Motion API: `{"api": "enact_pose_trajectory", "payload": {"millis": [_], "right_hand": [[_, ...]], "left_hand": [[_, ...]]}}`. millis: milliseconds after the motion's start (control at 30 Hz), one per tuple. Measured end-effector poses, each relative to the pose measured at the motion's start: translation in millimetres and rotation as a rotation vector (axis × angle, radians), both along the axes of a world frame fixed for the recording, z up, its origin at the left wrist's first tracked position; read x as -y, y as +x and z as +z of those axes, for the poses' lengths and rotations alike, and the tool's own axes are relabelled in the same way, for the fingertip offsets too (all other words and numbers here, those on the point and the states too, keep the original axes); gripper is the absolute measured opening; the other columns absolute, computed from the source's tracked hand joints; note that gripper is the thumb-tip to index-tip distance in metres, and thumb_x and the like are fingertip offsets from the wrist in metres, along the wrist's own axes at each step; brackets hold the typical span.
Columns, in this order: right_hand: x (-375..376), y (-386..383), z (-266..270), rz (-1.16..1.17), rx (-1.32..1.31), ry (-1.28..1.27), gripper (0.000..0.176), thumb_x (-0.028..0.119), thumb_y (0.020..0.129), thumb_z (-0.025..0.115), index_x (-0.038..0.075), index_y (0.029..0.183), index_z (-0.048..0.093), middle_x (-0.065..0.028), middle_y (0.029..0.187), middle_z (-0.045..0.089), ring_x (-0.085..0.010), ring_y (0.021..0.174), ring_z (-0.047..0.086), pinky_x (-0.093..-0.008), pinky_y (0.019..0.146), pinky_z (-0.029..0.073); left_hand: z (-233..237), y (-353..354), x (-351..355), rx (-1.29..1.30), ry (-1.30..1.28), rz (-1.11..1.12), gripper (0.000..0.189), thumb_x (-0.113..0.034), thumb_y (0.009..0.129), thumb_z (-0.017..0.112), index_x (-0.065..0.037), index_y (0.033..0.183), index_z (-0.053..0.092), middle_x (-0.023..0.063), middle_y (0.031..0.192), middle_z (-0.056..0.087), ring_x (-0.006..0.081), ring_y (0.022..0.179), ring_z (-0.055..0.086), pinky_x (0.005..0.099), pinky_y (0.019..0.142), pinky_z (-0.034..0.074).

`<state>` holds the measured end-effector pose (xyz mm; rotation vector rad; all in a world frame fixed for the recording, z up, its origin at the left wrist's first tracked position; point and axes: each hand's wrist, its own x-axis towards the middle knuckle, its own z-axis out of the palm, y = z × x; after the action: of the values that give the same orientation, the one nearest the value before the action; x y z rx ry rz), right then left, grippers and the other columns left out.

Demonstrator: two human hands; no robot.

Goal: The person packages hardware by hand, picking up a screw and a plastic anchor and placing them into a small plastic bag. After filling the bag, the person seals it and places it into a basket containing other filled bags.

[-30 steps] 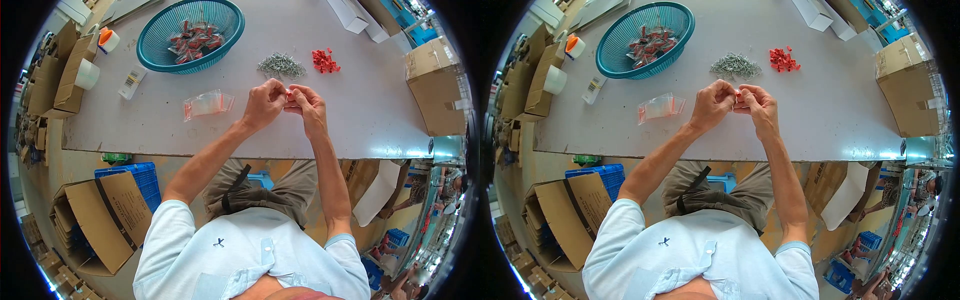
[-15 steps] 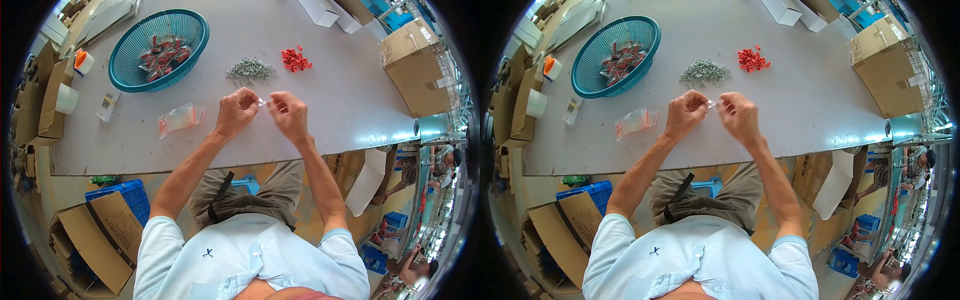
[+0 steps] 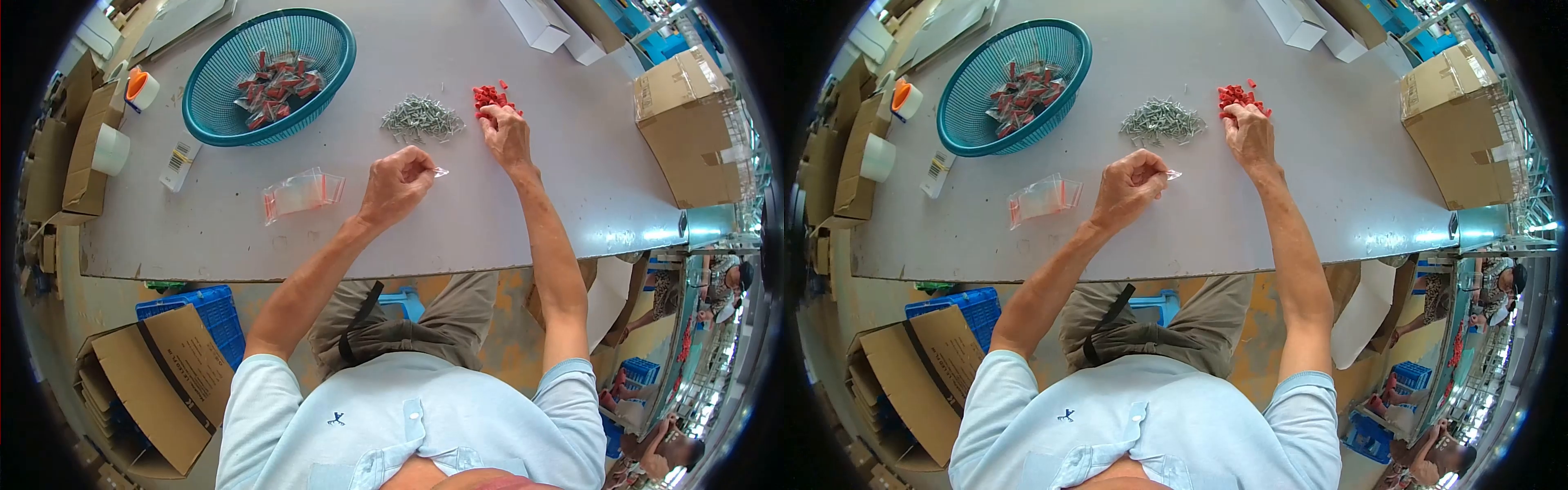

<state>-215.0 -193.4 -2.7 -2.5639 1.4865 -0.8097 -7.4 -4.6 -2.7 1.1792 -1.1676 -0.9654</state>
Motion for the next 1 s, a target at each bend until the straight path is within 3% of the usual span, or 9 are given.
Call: {"api": "enact_pose_trajectory", "payload": {"millis": [200,333,400,433,500,733,800,933,1000], "right_hand": [[2.7,-0.2,-0.2,-0.016,0.086,0.215,0.015,0.016,0.093,0.073,0.006,0.104,0.073,-0.0133,0.107,0.074,-0.0272,0.09,0.073,-0.0401,0.079,0.058],[-43.5,3.8,21.6,0.006,0.313,0.189,0.014,0.013,0.095,0.071,0.005,0.106,0.074,-0.0092,0.098,0.074,-0.0167,0.082,0.072,-0.0333,0.074,0.059],[-78.7,5.3,35.9,0.057,0.595,0.511,0.014,0.009,0.096,0.072,0.0,0.107,0.073,-0.0087,0.096,0.073,-0.0145,0.077,0.072,-0.0307,0.069,0.062],[-95.4,6.0,37.8,0.061,0.593,0.515,0.014,0.009,0.096,0.072,0.0,0.107,0.073,-0.0087,0.096,0.073,-0.0145,0.077,0.072,-0.0307,0.069,0.062],[-126.1,10.8,38.6,0.16,0.842,0.743,0.021,0.005,0.095,0.074,-0.004,0.113,0.068,-0.0094,0.094,0.073,-0.0131,0.076,0.073,-0.0286,0.067,0.064],[-153.8,32.6,36.9,0.202,0.963,0.894,0.038,0.006,0.095,0.077,-0.004,0.128,0.06,-0.0102,0.092,0.073,-0.0143,0.078,0.074,-0.0293,0.068,0.067],[-150.9,36.5,36.2,0.175,0.915,0.891,0.035,0.007,0.096,0.077,-0.004,0.126,0.061,-0.0103,0.092,0.073,-0.0145,0.078,0.074,-0.029,0.068,0.067],[-147.4,38.4,26.2,0.172,0.991,0.963,0.026,0.011,0.098,0.074,-0.004,0.118,0.067,-0.0104,0.092,0.074,-0.015,0.078,0.073,-0.0286,0.066,0.066],[-148.0,36.7,26.6,0.179,1.041,1.003,0.023,0.012,0.099,0.074,-0.004,0.115,0.068,-0.0103,0.093,0.075,-0.0151,0.078,0.073,-0.0289,0.066,0.066]], "left_hand": [[1.2,2.8,-0.1,0.082,-0.006,-0.007,0.005,0.002,0.092,0.068,0.0,0.096,0.07,0.0039,0.081,0.071,0.0074,0.072,0.067,0.0232,0.062,0.057],[2.8,4.2,-0.9,0.084,0.013,0.054,0.005,0.002,0.092,0.068,0.0,0.096,0.07,0.0041,0.082,0.072,0.0071,0.072,0.067,0.0227,0.064,0.056],[3.5,3.4,-0.4,0.105,0.005,0.098,0.005,0.002,0.093,0.068,0.0,0.097,0.07,0.0037,0.082,0.072,0.0062,0.073,0.066,0.0222,0.066,0.056],[1.9,2.6,0.2,0.104,0.008,0.102,0.005,0.002,0.093,0.068,0.0,0.097,0.07,0.0037,0.082,0.072,0.0062,0.073,0.066,0.0222,0.066,0.056],[-1.9,0.9,1.0,0.08,-0.022,0.156,0.006,-0.001,0.089,0.071,0.0,0.094,0.072,0.0081,0.08,0.075,0.01,0.07,0.069,0.0282,0.065,0.057],[4.4,-0.4,-4.3,0.182,-0.087,0.159,0.006,0.0,0.089,0.072,0.001,0.095,0.07,0.01,0.081,0.076,0.0129,0.069,0.071,0.0296,0.065,0.058],[5.2,-1.4,-6.9,0.27,-0.128,0.11,0.006,0.002,0.093,0.069,0.003,0.098,0.069,0.0047,0.085,0.075,0.0072,0.076,0.07,0.0252,0.068,0.058],[2.5,-3.4,-6.7,0.279,-0.216,0.077,0.007,0.002,0.092,0.07,0.002,0.099,0.069,0.0066,0.086,0.076,0.0089,0.078,0.072,0.0265,0.069,0.059],[3.1,0.9,-4.8,0.13,-0.036,0.065,0.007,0.003,0.092,0.07,0.001,0.099,0.069,0.0094,0.087,0.076,0.0125,0.078,0.074,0.0288,0.069,0.06]]}}
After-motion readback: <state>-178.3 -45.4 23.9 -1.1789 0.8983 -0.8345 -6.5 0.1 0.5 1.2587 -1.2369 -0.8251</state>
